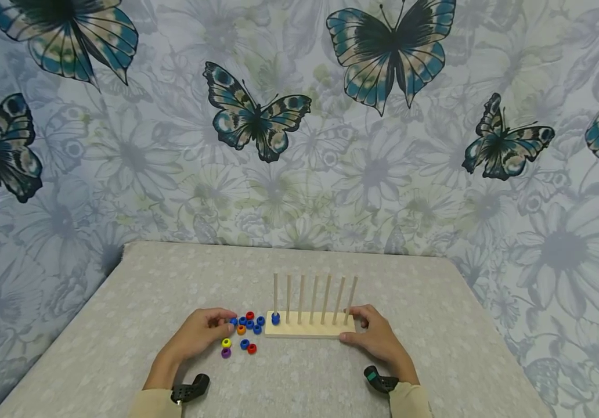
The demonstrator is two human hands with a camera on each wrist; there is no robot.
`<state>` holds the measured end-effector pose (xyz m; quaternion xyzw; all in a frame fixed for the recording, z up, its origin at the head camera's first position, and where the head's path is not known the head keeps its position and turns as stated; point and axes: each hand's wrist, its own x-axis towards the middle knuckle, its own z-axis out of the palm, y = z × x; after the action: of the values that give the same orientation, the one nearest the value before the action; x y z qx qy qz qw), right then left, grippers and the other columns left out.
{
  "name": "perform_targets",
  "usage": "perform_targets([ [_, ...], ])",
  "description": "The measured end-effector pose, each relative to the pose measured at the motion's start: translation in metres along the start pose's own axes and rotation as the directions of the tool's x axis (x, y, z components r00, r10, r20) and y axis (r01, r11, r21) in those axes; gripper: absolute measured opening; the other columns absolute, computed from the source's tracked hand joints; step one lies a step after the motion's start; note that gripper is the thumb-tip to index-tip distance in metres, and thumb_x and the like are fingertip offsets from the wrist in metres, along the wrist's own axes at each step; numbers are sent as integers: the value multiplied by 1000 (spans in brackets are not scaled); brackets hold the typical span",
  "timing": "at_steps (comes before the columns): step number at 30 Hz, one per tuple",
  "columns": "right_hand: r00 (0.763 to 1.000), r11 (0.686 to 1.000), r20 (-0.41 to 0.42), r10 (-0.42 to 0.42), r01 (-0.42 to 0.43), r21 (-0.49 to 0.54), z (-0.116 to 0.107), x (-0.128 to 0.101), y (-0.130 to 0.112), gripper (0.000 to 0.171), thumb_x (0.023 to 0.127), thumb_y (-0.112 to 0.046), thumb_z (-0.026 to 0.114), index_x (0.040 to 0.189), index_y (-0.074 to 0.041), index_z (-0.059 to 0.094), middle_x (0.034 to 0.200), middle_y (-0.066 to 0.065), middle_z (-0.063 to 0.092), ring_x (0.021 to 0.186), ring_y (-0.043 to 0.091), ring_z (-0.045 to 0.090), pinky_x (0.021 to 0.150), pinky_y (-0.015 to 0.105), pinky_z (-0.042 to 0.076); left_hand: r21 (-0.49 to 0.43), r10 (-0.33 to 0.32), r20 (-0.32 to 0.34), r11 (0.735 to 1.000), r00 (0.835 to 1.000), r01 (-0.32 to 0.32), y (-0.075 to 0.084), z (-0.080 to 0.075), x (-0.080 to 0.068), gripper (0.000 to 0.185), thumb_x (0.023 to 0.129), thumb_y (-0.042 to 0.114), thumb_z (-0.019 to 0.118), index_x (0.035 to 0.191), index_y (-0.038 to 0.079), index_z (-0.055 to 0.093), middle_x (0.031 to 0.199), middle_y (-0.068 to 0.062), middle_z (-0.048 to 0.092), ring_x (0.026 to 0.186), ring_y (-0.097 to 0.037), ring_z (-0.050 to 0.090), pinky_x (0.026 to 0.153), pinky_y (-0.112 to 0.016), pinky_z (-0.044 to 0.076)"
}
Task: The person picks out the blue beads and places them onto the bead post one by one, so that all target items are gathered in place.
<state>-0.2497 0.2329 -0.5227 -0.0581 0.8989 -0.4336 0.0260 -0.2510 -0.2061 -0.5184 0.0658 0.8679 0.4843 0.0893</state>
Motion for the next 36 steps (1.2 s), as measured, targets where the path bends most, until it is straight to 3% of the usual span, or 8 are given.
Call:
perform_targets([
  [9, 1000, 1000, 7, -1, 1, 8, 1, -1, 2, 57, 73, -43, 89, 123, -28, 67, 106, -5, 58, 91, 16, 44, 78, 30, 38, 35, 12, -111, 999, 994, -8, -3, 4, 0, 24, 95, 29, 69, 116, 18, 72, 108, 4, 72, 98, -10, 64, 88, -30, 50],
  [15, 1000, 1000, 6, -19, 19, 17, 3, 1, 1, 58, 72, -43, 90, 123, -28, 67, 108, -5, 59, 92, 15, 45, 79, 29, 39, 68, 14, -163, 998, 987, -3, -5, 2, -4, 20, 94, 28, 70, 112, 19, 72, 96, 3, 67, 90, -12, 61, 81, -26, 49],
  [23, 1000, 1000, 3, -22, 22, 21, 3, 4, 0, 58, 72, -43, 90, 123, -29, 67, 107, -6, 58, 91, 15, 45, 78, 29, 39, 53, 12, -190, 999, 982, -2, -4, -2, -3, 24, 96, 30, 69, 116, 18, 71, 100, 1, 67, 95, -11, 62, 85, -29, 50],
  [28, 1000, 1000, 0, -18, 18, 20, 2, 3, -1, 58, 71, -43, 90, 122, -28, 68, 108, -6, 59, 91, 15, 46, 79, 29, 39, 9, 21, -196, 1000, 980, -19, -2, -2, -2, 26, 96, 31, 69, 116, 15, 70, 99, -1, 69, 90, -11, 63, 77, -26, 51],
  [32, 1000, 1000, -3, -15, 15, 14, 1, 2, 0, 57, 71, -43, 90, 122, -29, 68, 109, -7, 59, 92, 15, 46, 79, 30, 39, -2, 25, -194, 1000, 981, -26, 3, -3, -2, 29, 96, 32, 69, 119, 14, 69, 96, -3, 69, 83, -13, 62, 70, -26, 52],
  [36, 1000, 1000, -4, -7, 7, 7, 0, 0, 0, 58, 71, -43, 90, 123, -29, 67, 109, -6, 59, 92, 15, 46, 79, 29, 39, 21, 25, -209, 1000, 978, -21, 16, -6, -4, 34, 96, 38, 68, 122, 16, 68, 97, -2, 70, 81, -13, 61, 71, -25, 51],
])
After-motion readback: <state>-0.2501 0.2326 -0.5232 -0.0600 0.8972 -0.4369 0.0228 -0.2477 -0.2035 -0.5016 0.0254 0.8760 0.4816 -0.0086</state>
